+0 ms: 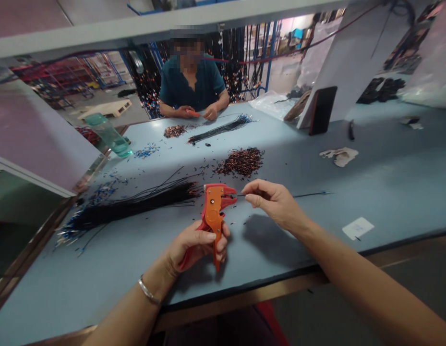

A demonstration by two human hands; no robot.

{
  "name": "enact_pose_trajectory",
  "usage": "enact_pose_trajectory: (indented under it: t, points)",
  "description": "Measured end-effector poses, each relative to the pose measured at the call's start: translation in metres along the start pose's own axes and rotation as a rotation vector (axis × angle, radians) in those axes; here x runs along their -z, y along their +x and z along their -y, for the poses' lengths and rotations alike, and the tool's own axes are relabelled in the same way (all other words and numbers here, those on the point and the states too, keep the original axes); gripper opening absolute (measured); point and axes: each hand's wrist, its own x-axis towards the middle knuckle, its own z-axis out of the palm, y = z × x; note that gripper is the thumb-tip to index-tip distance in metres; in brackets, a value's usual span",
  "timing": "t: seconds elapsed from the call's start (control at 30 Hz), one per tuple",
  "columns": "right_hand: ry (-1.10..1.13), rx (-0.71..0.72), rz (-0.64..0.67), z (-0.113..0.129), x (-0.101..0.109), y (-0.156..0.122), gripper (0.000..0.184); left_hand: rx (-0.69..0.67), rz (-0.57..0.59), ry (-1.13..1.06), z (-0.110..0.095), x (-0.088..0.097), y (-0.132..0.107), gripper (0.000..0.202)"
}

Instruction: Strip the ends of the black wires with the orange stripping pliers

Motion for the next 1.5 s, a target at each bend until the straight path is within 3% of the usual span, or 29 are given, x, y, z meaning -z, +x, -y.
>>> enact_pose_trajectory:
  t: [0.33,0.93,1.33,1.5]
  points:
    - [-0.117,0.021,0.026,0.0055,-0.0025,-0.0023,0.016,0.025,0.045,0.017,0.0029,0.0019,-0.0007,0.032]
    - [-0.154,0.055,0.056,0.0058,-0.0009,-0.0040,0.014,0.032,0.013,0.061,0.0018,-0.0018,-0.0022,0.033]
    - [-0.376,0.337,-0.018,-0.0019,-0.0031,-0.0045,0.016,0.044,-0.023,0.080,0.0022,-0.0040,-0.0010,0.030]
    - [-0.400,0.371,-0.038,-0.0020,-0.0035,-0.0044,0.017,0.045,-0.040,0.082,0.0034,-0.0048,-0.0009,0.029]
